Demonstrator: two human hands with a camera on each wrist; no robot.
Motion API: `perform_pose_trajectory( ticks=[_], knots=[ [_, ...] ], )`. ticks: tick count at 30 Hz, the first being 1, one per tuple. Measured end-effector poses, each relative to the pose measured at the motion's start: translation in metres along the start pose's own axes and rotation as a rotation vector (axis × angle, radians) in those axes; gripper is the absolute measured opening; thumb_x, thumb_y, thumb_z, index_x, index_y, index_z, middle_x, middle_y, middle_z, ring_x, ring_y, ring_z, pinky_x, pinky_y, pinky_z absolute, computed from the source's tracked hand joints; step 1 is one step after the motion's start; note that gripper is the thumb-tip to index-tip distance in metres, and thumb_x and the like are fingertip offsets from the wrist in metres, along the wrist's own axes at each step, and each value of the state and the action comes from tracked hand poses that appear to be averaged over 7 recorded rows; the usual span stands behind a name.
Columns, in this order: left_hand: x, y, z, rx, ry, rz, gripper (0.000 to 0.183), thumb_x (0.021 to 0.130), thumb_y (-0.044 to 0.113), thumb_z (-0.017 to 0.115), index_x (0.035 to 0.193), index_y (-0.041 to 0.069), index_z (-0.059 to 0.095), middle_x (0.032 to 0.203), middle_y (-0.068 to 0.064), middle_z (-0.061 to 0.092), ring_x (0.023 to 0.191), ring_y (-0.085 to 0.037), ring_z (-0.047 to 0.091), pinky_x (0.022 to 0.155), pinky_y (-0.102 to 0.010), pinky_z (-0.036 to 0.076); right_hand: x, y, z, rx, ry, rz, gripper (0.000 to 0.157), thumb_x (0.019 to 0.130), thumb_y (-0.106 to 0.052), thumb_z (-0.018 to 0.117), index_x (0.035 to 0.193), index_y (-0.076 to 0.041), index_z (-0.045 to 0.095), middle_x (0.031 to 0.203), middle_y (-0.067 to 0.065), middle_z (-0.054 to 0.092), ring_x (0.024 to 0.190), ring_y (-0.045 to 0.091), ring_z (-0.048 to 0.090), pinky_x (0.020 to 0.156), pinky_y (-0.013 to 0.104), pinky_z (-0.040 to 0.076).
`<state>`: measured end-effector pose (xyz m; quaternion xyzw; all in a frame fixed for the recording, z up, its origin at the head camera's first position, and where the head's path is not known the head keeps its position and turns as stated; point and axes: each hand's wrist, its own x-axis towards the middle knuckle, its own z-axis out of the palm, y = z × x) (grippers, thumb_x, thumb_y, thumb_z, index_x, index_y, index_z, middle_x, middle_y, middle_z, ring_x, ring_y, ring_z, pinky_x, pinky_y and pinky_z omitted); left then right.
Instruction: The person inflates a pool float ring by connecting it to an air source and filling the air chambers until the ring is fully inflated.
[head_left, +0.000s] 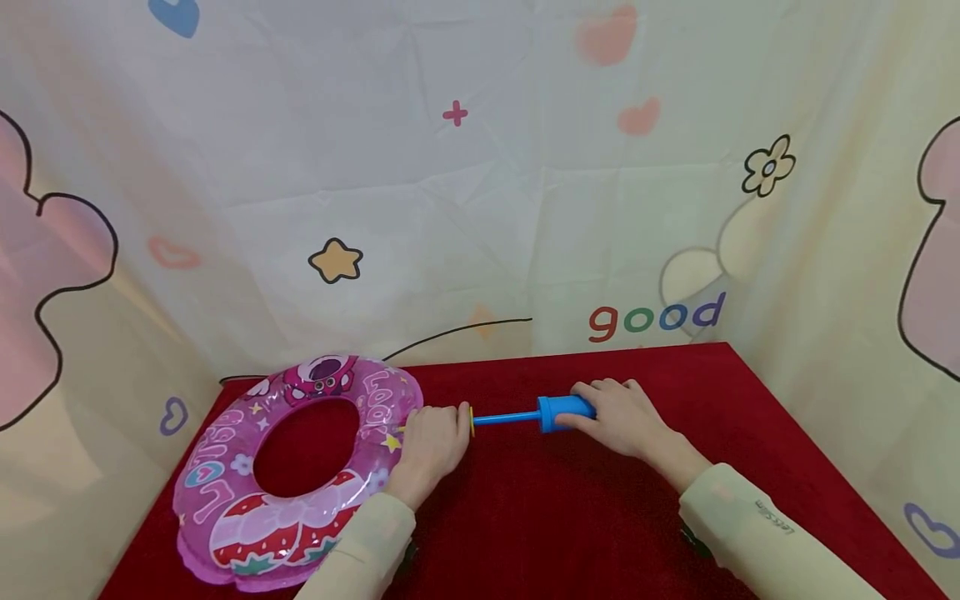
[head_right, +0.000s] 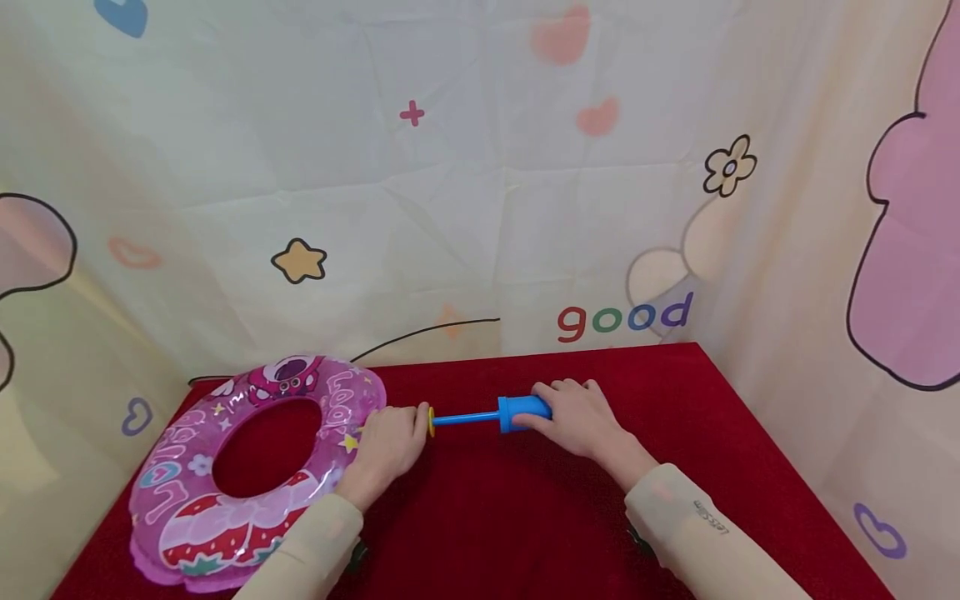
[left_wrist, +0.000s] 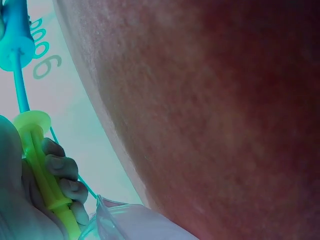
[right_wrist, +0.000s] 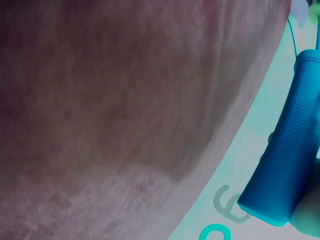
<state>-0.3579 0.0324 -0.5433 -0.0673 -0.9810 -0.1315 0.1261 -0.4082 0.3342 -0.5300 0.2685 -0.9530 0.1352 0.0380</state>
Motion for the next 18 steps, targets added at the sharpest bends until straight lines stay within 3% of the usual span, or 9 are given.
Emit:
perform_pose_trajectory(
  ticks=[10, 18],
  knots=[
    [0.001, -0.003, 0.0, -0.005, 0.002, -0.01, 0.05, 0.109, 0.029, 0.043, 0.061, 0.015, 0.048, 0.055, -0.001, 0.046, 0.066, -0.028, 0.059, 0.069, -0.042, 0.045, 0.003, 0.006, -0.004, 0.004, -0.001, 0.014, 0.067, 0.092, -0.065, 0.063, 0.133, -0.011, 0.065, 0.116, 0.012, 0.067, 0.103, 0.029, 0.06, 0.086, 0.052, 0.041],
    [-0.002, 0.001, 0.003, 0.079, 0.096, 0.03, 0.042, 0.108, 0.025, 0.045, 0.068, 0.012, 0.052, 0.069, -0.008, 0.062, 0.077, -0.031, 0.062, 0.077, -0.045, 0.044, 0.012, -0.025, 0.006, -0.011, 0.001, -0.029, 0.059, 0.095, -0.061, 0.06, 0.129, -0.013, 0.066, 0.114, 0.009, 0.068, 0.102, 0.028, 0.061, 0.083, 0.052, 0.044]
  ],
)
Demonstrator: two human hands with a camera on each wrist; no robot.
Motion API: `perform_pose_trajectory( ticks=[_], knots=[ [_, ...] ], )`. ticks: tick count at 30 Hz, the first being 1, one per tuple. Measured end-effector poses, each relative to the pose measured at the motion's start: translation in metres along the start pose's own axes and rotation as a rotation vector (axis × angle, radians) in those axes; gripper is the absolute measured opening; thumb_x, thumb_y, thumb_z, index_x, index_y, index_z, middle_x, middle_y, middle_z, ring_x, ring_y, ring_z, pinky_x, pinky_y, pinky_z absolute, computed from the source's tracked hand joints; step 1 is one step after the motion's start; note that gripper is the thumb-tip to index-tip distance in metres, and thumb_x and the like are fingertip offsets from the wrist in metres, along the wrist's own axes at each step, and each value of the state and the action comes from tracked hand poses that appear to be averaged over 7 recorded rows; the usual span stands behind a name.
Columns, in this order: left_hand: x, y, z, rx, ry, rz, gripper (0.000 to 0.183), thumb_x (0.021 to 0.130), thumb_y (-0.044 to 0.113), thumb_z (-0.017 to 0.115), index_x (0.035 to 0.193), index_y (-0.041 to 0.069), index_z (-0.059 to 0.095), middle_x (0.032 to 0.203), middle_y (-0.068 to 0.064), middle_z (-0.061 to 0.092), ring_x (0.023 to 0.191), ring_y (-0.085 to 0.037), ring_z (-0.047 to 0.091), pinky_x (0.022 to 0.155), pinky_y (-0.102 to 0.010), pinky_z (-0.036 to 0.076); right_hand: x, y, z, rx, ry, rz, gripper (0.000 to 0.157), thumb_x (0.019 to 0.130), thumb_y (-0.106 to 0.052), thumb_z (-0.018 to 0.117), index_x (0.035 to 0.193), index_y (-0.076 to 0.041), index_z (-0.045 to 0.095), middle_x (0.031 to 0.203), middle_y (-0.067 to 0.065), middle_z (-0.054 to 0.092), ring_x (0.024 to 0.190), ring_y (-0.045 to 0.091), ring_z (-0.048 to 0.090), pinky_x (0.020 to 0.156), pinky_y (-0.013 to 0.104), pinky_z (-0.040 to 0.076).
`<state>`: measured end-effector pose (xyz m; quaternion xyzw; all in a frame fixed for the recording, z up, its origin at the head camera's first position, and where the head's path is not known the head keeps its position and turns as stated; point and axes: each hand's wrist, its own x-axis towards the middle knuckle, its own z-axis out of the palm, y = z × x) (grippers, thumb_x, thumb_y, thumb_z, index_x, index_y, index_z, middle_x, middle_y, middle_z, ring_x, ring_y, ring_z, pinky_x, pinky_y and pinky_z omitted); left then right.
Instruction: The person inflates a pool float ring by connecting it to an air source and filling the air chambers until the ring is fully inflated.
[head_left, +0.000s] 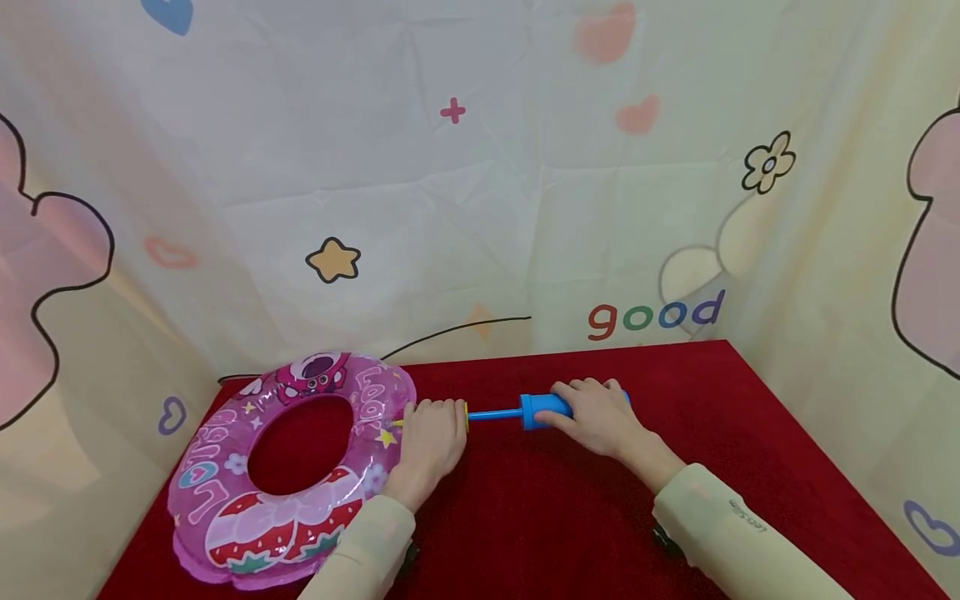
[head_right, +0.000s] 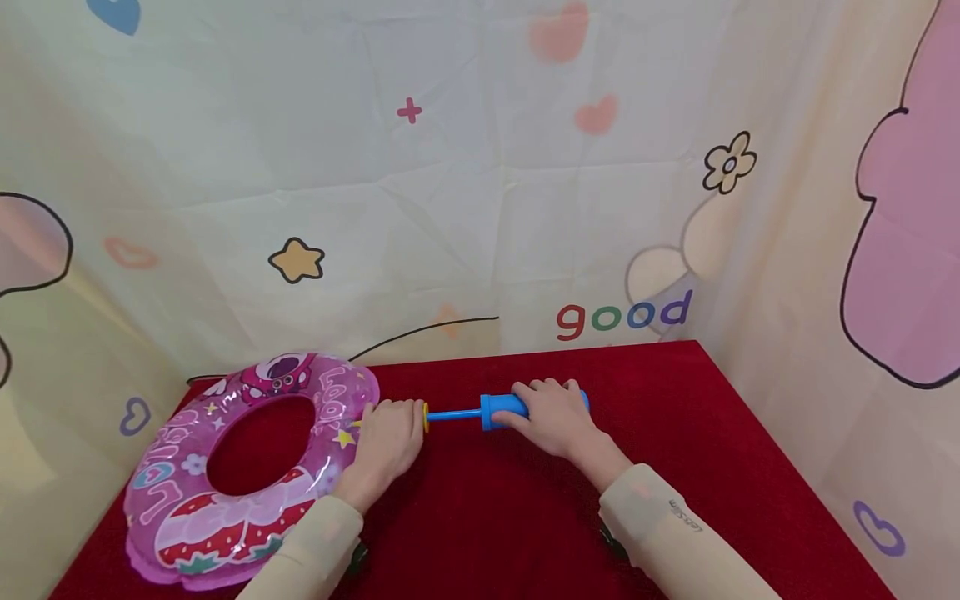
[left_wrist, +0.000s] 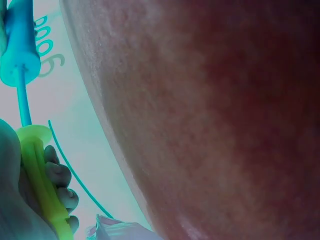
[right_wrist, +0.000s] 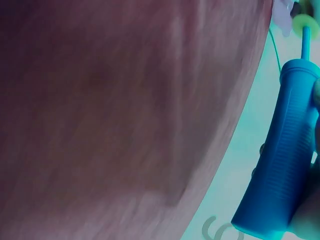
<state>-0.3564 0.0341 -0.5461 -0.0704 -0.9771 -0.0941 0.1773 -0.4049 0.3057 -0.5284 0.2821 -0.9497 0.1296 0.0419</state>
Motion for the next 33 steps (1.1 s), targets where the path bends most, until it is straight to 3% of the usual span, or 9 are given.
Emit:
perform_pose_trajectory(
  ticks=[3, 8, 16, 24, 33],
  knots=[
    [0.001, 0.002, 0.0, 0.006, 0.016, 0.012, 0.041, 0.107, 0.024, 0.046, 0.068, 0.012, 0.05, 0.066, -0.006, 0.059, 0.077, -0.03, 0.063, 0.079, -0.044, 0.044, 0.006, -0.014, 0.004, -0.01, -0.003, -0.001, 0.058, 0.096, -0.062, 0.059, 0.129, -0.014, 0.066, 0.114, 0.009, 0.069, 0.101, 0.028, 0.062, 0.082, 0.051, 0.045],
    [0.002, 0.005, -0.007, 0.015, -0.017, 0.033, 0.039, 0.106, 0.025, 0.049, 0.068, 0.015, 0.048, 0.059, 0.001, 0.045, 0.07, -0.024, 0.061, 0.073, -0.037, 0.045, 0.016, -0.041, 0.007, -0.014, -0.012, 0.014, 0.056, 0.097, -0.062, 0.058, 0.126, -0.016, 0.067, 0.108, 0.006, 0.07, 0.096, 0.025, 0.063, 0.079, 0.048, 0.045],
    [0.004, 0.006, -0.011, 0.012, -0.014, 0.076, 0.038, 0.107, 0.023, 0.048, 0.071, 0.012, 0.054, 0.064, -0.003, 0.054, 0.068, -0.025, 0.061, 0.066, -0.036, 0.045, 0.023, -0.062, 0.007, -0.009, -0.007, 0.021, 0.054, 0.095, -0.064, 0.059, 0.121, -0.018, 0.068, 0.099, 0.001, 0.068, 0.088, 0.02, 0.061, 0.075, 0.043, 0.042],
    [0.003, 0.003, -0.008, -0.031, -0.073, 0.05, 0.04, 0.108, 0.026, 0.044, 0.071, 0.013, 0.049, 0.065, -0.003, 0.051, 0.074, -0.026, 0.059, 0.071, -0.039, 0.045, 0.015, -0.041, 0.006, 0.005, -0.021, 0.034, 0.058, 0.095, -0.066, 0.058, 0.124, -0.017, 0.068, 0.097, 0.001, 0.068, 0.087, 0.019, 0.06, 0.074, 0.04, 0.043],
    [0.006, 0.002, -0.008, -0.024, -0.055, 0.056, 0.04, 0.109, 0.025, 0.042, 0.072, 0.011, 0.049, 0.07, -0.006, 0.055, 0.075, -0.029, 0.059, 0.071, -0.039, 0.045, -0.001, 0.002, -0.009, -0.003, -0.016, 0.025, 0.058, 0.094, -0.065, 0.06, 0.124, -0.016, 0.067, 0.102, 0.004, 0.067, 0.092, 0.021, 0.059, 0.077, 0.042, 0.043]
  ],
)
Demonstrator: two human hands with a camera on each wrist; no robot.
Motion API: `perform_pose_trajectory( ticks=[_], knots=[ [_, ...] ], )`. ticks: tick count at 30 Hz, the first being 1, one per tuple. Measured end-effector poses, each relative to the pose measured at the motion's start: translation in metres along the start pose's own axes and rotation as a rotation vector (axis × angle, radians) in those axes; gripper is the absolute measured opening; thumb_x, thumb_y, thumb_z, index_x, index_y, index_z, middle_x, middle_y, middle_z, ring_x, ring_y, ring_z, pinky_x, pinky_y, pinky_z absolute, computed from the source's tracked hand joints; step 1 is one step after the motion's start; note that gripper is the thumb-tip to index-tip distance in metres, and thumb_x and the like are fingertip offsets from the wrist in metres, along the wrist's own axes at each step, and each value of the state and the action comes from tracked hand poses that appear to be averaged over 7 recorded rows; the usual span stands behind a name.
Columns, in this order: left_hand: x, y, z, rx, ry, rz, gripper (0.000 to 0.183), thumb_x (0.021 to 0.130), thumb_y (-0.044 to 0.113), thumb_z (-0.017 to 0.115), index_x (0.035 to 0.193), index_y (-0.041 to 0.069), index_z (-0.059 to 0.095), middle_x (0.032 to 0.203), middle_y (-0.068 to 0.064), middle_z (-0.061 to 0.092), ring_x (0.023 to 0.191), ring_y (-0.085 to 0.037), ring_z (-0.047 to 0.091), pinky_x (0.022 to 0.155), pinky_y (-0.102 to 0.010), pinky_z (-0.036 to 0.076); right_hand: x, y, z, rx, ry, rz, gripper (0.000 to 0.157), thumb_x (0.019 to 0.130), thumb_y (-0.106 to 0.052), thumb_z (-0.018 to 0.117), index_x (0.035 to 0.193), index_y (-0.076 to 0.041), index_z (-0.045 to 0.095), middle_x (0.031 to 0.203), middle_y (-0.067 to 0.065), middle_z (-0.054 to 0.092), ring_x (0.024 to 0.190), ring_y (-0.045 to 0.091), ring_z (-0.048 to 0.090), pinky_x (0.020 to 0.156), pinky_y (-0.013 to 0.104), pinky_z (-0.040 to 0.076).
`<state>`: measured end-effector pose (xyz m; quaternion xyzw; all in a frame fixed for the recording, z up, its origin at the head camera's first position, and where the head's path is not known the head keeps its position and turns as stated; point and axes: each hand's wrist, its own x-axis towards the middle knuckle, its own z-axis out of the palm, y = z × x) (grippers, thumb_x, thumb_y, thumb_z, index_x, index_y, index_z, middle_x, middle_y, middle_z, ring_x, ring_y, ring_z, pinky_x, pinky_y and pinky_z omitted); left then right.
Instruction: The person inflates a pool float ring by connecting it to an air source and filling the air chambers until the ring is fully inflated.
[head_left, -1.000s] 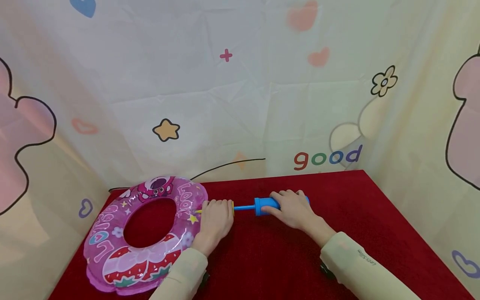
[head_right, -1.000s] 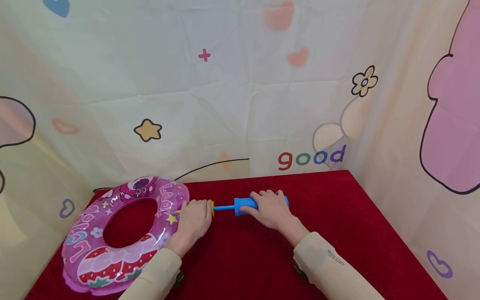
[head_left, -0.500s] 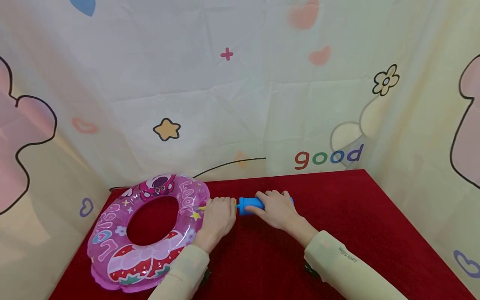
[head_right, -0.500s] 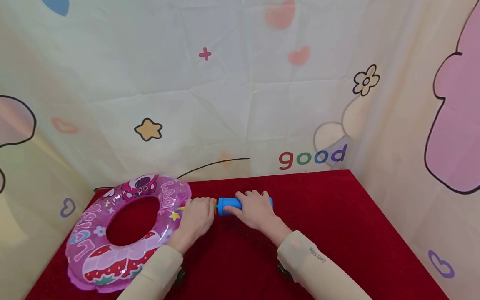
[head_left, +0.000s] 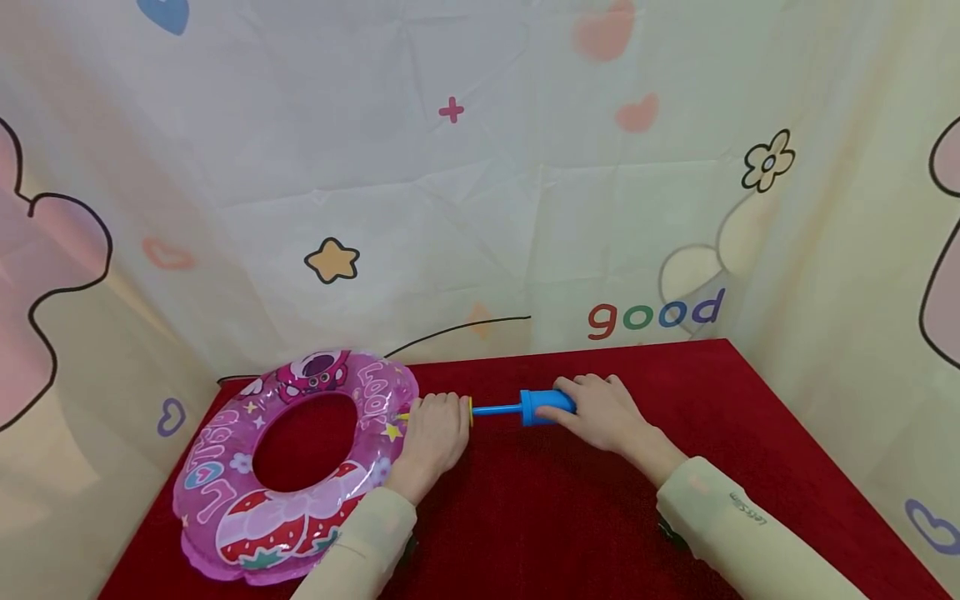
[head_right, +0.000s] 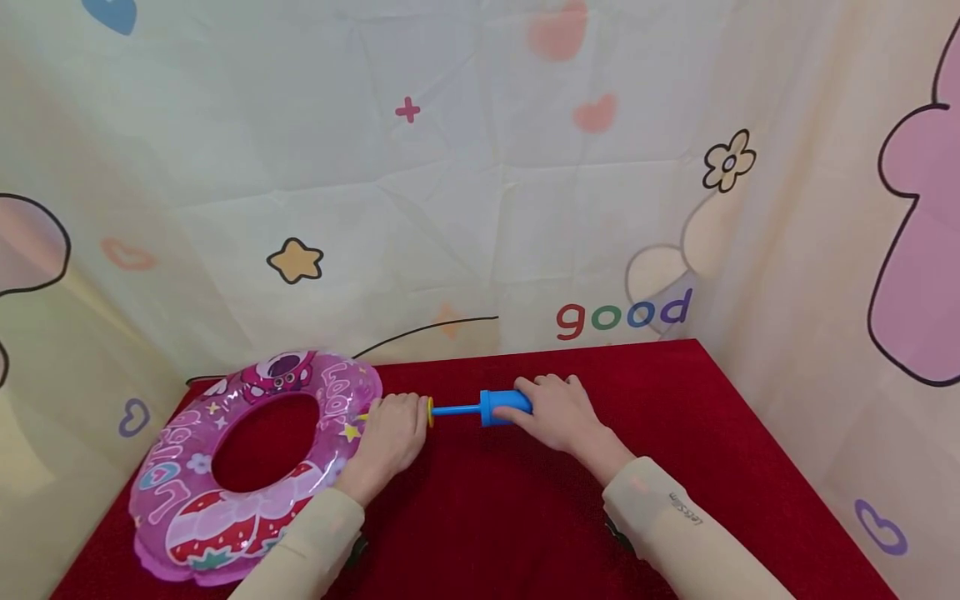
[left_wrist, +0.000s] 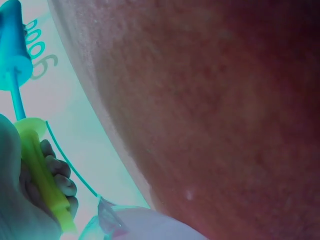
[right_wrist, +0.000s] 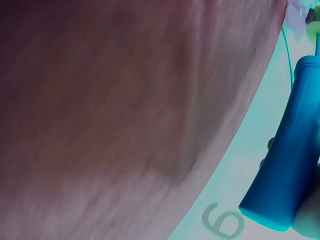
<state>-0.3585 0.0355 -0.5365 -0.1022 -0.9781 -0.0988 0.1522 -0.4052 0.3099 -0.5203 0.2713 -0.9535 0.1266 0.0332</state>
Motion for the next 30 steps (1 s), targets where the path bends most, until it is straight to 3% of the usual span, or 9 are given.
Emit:
perform_pose_trajectory(
  ticks=[8, 13, 17, 24, 30],
  knots=[
    [-0.001, -0.003, -0.003, 0.04, 0.009, -0.003, 0.037, 0.108, 0.025, 0.043, 0.076, 0.009, 0.051, 0.076, -0.009, 0.059, 0.081, -0.03, 0.061, 0.073, -0.04, 0.046, -0.008, 0.025, -0.008, -0.027, 0.035, 0.006, 0.057, 0.093, -0.063, 0.063, 0.125, -0.015, 0.067, 0.105, 0.008, 0.067, 0.095, 0.025, 0.06, 0.08, 0.046, 0.043],
    [-0.002, -0.001, -0.003, 0.061, 0.036, 0.006, 0.036, 0.108, 0.025, 0.045, 0.078, 0.006, 0.054, 0.077, -0.01, 0.058, 0.082, -0.031, 0.06, 0.075, -0.041, 0.046, -0.011, 0.024, -0.002, -0.017, 0.041, 0.012, 0.057, 0.095, -0.06, 0.063, 0.127, -0.013, 0.066, 0.108, 0.01, 0.067, 0.099, 0.027, 0.06, 0.082, 0.049, 0.043],
    [-0.003, 0.0, -0.002, 0.077, 0.084, 0.031, 0.034, 0.107, 0.023, 0.046, 0.08, 0.004, 0.056, 0.078, -0.011, 0.058, 0.083, -0.032, 0.06, 0.076, -0.042, 0.046, -0.008, 0.01, 0.002, -0.013, 0.03, 0.008, 0.058, 0.096, -0.058, 0.062, 0.13, -0.012, 0.065, 0.112, 0.012, 0.066, 0.103, 0.029, 0.059, 0.084, 0.053, 0.043],
    [-0.002, 0.0, -0.002, 0.062, 0.064, 0.004, 0.032, 0.107, 0.023, 0.045, 0.086, 0.004, 0.06, 0.084, -0.011, 0.061, 0.088, -0.031, 0.06, 0.08, -0.043, 0.046, 0.01, -0.024, 0.01, -0.036, 0.016, -0.01, 0.058, 0.097, -0.063, 0.056, 0.13, -0.015, 0.064, 0.112, 0.01, 0.066, 0.103, 0.028, 0.059, 0.083, 0.052, 0.043],
    [0.0, -0.002, 0.001, 0.078, 0.086, 0.033, 0.029, 0.107, 0.021, 0.047, 0.086, 0.006, 0.06, 0.084, -0.01, 0.06, 0.087, -0.029, 0.06, 0.079, -0.043, 0.047, 0.028, -0.053, 0.017, -0.05, 0.027, -0.024, 0.059, 0.098, -0.066, 0.052, 0.128, -0.016, 0.064, 0.11, 0.009, 0.066, 0.102, 0.026, 0.059, 0.083, 0.051, 0.041]
  ],
)
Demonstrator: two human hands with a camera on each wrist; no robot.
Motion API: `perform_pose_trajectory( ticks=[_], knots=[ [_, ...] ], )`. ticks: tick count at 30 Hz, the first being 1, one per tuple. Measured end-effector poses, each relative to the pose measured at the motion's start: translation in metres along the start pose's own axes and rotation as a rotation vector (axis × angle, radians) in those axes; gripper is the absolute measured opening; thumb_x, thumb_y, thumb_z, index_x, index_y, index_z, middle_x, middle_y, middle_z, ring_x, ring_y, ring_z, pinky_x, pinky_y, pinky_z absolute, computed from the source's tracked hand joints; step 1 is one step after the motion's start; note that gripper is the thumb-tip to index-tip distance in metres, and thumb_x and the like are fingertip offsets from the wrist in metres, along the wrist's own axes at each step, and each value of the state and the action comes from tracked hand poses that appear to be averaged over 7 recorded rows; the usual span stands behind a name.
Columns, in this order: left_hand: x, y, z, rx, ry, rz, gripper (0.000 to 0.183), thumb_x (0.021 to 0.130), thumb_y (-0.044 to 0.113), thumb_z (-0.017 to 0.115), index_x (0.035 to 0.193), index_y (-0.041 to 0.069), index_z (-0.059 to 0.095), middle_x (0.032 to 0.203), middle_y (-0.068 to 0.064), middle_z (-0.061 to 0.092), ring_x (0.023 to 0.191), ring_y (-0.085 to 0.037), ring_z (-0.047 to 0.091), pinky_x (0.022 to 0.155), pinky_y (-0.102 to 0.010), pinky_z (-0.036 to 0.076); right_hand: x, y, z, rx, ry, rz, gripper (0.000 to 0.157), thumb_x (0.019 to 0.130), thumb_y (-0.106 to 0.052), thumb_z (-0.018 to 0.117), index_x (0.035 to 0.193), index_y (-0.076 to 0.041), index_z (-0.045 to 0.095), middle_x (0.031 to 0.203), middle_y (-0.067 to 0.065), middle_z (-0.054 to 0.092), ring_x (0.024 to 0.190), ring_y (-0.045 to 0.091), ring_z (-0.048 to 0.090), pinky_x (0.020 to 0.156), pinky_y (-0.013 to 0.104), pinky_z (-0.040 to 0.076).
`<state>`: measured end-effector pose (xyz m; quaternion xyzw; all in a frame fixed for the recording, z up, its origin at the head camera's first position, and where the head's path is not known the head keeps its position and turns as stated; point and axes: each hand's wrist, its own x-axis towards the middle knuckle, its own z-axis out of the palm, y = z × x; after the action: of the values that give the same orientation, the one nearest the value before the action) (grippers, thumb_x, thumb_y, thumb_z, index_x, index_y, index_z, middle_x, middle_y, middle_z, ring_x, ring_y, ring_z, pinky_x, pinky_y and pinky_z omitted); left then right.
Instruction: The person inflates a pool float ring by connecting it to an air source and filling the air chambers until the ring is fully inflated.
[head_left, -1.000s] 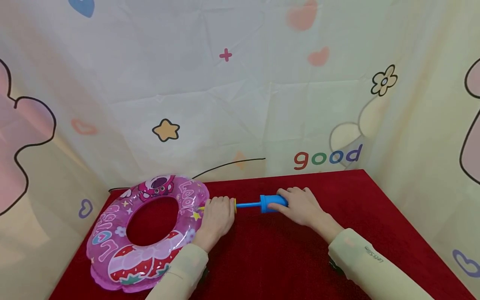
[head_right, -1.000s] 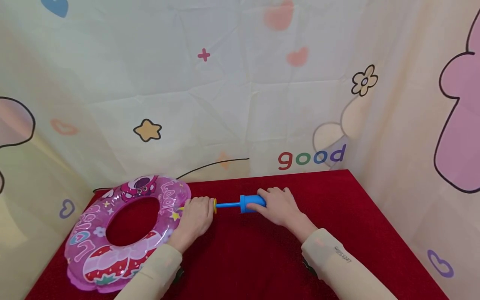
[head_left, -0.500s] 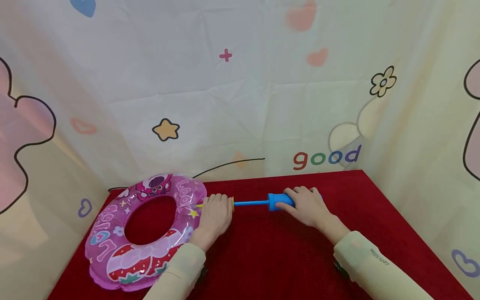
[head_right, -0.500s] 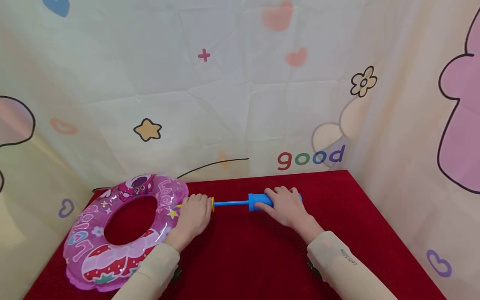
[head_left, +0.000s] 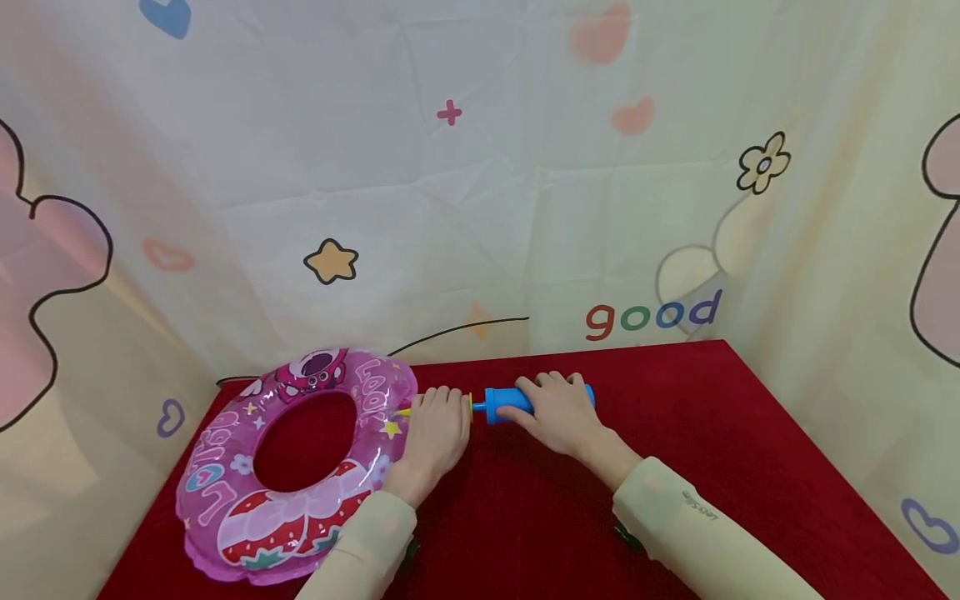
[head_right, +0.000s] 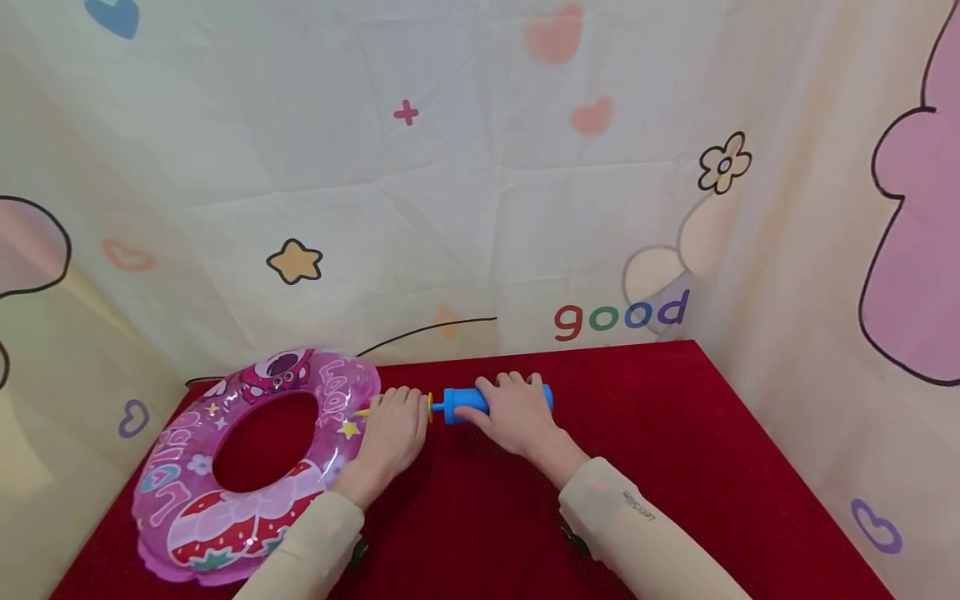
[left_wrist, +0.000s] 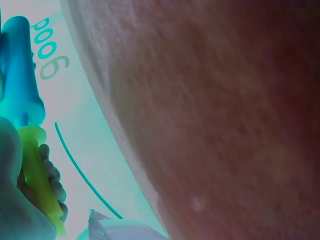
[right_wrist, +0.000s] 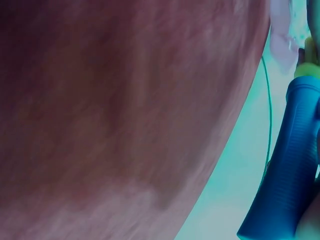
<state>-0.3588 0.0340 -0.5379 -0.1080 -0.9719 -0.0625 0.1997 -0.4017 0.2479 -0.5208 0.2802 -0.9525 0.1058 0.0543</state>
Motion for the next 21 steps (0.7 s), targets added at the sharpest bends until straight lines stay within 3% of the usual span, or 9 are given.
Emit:
perform_pose_trajectory(
  ticks=[9, 21],
  knots=[
    [0.0, 0.001, -0.006, -0.008, 0.005, 0.024, 0.028, 0.108, 0.021, 0.045, 0.088, 0.005, 0.058, 0.083, -0.01, 0.056, 0.086, -0.03, 0.058, 0.079, -0.044, 0.046, 0.003, -0.01, -0.006, -0.022, -0.005, 0.004, 0.062, 0.097, -0.069, 0.05, 0.13, -0.018, 0.065, 0.109, 0.008, 0.065, 0.102, 0.025, 0.058, 0.082, 0.049, 0.041],
    [0.0, -0.007, -0.003, -0.011, -0.053, 0.049, 0.029, 0.109, 0.024, 0.041, 0.089, 0.008, 0.053, 0.083, -0.008, 0.051, 0.086, -0.029, 0.054, 0.079, -0.042, 0.044, -0.017, 0.038, -0.008, 0.007, 0.04, -0.004, 0.056, 0.094, -0.064, 0.06, 0.124, -0.017, 0.066, 0.105, 0.009, 0.065, 0.097, 0.026, 0.058, 0.08, 0.047, 0.044]
  ],
)
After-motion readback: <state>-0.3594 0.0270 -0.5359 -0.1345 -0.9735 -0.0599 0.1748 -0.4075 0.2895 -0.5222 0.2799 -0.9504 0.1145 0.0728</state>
